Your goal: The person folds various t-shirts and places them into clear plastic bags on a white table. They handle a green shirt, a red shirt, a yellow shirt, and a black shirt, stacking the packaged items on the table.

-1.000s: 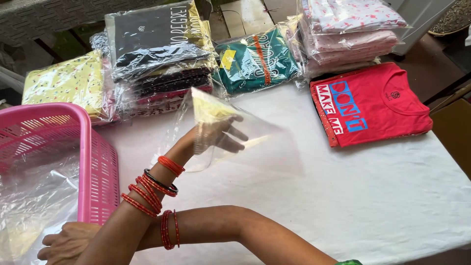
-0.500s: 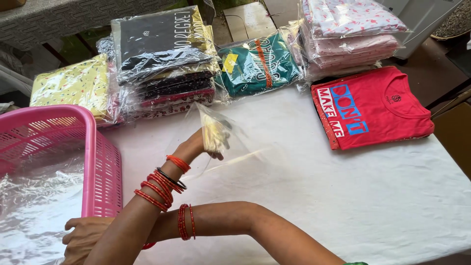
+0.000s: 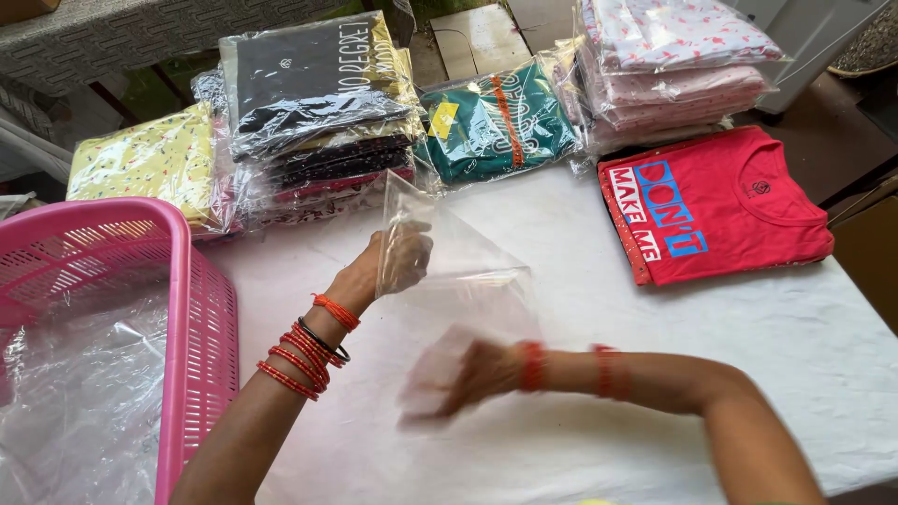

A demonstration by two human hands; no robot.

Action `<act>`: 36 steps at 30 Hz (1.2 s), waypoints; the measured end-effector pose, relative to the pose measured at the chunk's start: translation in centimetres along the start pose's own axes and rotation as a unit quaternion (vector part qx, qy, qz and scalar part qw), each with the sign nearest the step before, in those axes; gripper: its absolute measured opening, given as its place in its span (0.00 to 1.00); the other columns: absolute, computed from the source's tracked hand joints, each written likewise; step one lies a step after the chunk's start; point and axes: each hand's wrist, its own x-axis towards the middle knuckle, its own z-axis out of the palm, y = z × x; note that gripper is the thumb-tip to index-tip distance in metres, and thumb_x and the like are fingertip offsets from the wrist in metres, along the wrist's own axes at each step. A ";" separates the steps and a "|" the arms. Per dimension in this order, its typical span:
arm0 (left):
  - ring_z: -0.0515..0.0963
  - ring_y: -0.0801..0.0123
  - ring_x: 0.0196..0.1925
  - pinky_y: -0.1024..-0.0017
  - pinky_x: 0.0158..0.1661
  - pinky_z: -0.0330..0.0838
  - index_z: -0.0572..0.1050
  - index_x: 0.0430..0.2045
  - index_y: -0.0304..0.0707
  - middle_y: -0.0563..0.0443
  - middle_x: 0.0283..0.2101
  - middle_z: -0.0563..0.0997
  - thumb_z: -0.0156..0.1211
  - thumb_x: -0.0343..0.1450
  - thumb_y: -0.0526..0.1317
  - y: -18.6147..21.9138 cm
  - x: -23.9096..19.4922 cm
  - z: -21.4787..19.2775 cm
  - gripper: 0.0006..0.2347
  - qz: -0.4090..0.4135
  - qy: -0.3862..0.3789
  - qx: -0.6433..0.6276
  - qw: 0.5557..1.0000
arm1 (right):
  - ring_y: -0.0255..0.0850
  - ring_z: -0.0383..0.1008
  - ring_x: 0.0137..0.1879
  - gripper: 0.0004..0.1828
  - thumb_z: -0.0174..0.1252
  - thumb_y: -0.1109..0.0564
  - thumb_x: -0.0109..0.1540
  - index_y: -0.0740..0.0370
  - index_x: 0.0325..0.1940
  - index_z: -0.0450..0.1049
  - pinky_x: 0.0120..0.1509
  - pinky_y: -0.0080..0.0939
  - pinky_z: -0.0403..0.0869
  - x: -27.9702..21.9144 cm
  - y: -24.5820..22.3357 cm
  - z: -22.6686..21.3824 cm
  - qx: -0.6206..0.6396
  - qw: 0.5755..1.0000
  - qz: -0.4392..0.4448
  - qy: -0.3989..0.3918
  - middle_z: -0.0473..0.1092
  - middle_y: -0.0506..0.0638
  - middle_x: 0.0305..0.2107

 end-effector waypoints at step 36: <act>0.73 0.45 0.61 0.39 0.67 0.53 0.54 0.68 0.43 0.36 0.55 0.74 0.76 0.48 0.57 12.9 10.4 -4.2 0.52 0.066 0.105 0.114 0.986 | 0.39 0.80 0.36 0.11 0.57 0.65 0.63 0.56 0.48 0.79 0.42 0.40 0.79 -4.6 22.3 -14.3 0.402 0.804 0.317 -0.303 0.79 0.48 0.34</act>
